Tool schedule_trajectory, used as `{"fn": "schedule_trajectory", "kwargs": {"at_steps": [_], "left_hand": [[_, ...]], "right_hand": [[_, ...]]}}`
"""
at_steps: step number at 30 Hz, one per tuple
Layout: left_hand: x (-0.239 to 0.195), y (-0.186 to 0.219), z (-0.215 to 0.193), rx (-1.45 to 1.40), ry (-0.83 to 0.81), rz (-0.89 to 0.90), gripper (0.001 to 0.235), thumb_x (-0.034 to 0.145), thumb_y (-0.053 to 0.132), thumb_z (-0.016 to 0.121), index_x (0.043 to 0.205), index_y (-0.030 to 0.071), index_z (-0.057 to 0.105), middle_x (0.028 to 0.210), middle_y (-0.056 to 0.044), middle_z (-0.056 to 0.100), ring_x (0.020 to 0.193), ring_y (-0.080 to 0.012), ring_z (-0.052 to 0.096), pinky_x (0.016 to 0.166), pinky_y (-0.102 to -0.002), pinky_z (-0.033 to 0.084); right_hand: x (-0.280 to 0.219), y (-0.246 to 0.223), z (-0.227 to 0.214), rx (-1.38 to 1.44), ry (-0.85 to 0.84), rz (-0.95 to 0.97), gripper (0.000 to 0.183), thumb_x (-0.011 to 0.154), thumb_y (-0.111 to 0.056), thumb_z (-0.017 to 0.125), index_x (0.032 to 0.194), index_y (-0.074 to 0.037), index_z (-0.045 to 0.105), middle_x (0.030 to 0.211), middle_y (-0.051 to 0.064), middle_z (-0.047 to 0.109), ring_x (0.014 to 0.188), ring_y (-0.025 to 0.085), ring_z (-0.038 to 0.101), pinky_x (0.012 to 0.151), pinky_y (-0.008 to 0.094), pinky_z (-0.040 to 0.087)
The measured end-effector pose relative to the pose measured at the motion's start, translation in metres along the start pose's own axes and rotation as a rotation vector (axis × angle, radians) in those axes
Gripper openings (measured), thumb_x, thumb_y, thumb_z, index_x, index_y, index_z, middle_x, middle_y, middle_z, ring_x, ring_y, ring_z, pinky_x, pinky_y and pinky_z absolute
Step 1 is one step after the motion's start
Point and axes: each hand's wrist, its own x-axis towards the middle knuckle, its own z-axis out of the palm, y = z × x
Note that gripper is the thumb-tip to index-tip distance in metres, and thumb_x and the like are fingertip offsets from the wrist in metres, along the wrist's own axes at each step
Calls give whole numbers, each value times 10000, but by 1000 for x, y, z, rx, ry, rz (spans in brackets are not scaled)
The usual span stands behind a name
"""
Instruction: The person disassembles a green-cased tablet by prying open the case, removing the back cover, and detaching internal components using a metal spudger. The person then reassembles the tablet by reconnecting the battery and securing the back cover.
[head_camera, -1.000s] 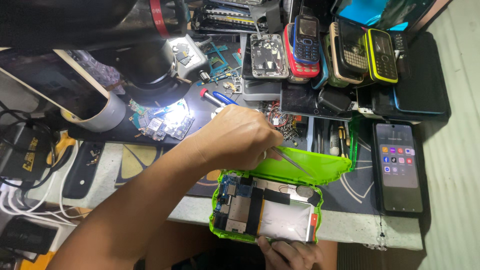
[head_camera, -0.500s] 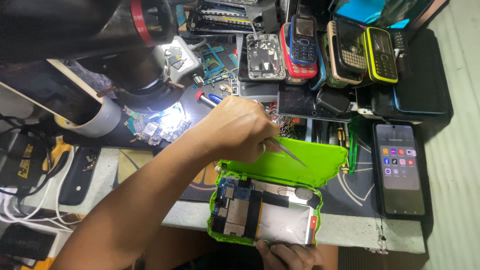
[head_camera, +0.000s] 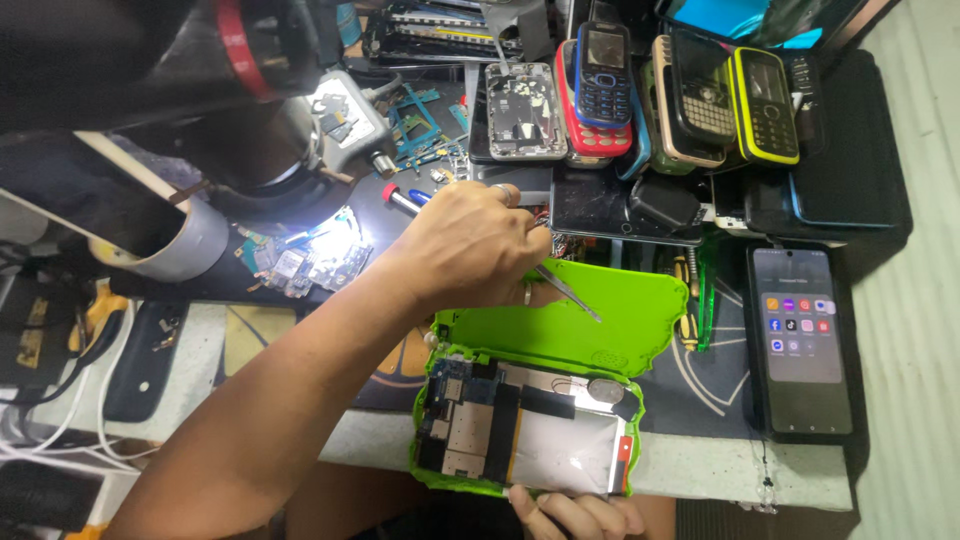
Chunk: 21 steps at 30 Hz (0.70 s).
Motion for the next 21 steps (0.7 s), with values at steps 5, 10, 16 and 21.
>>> {"fn": "schedule_trajectory", "kwargs": {"at_steps": [5,10,16,21], "left_hand": [[-3,3,1,1,-2,-6,492,744,562,791,680,98,641,667,-70,697,738,-294,711,552,-439,549],[-7,7,-7,-1,41,23,487,776,554,783,694,99,630,659,-62,679,732,-290,703,564,-430,541],[-10,17,-12,15,43,30,457,795,530,779,692,109,634,667,-51,674,715,-267,695,574,-413,543],[-17,30,-20,46,2,8,418,778,482,778,659,111,625,667,-45,669,727,-246,702,564,-391,540]], "right_hand": [[-5,-6,4,-12,20,64,343,793,-358,820,1124,-398,737,953,-193,522,880,52,490,839,286,379],[-1,-10,13,-9,124,78,311,794,-347,849,1082,-385,739,958,-160,517,895,64,493,887,329,395],[-3,-12,11,38,150,120,304,697,-362,864,989,-377,780,936,-170,521,882,46,491,862,304,361],[-4,-18,8,56,157,174,308,672,-364,858,972,-383,790,956,-179,545,902,49,486,872,296,351]]}}
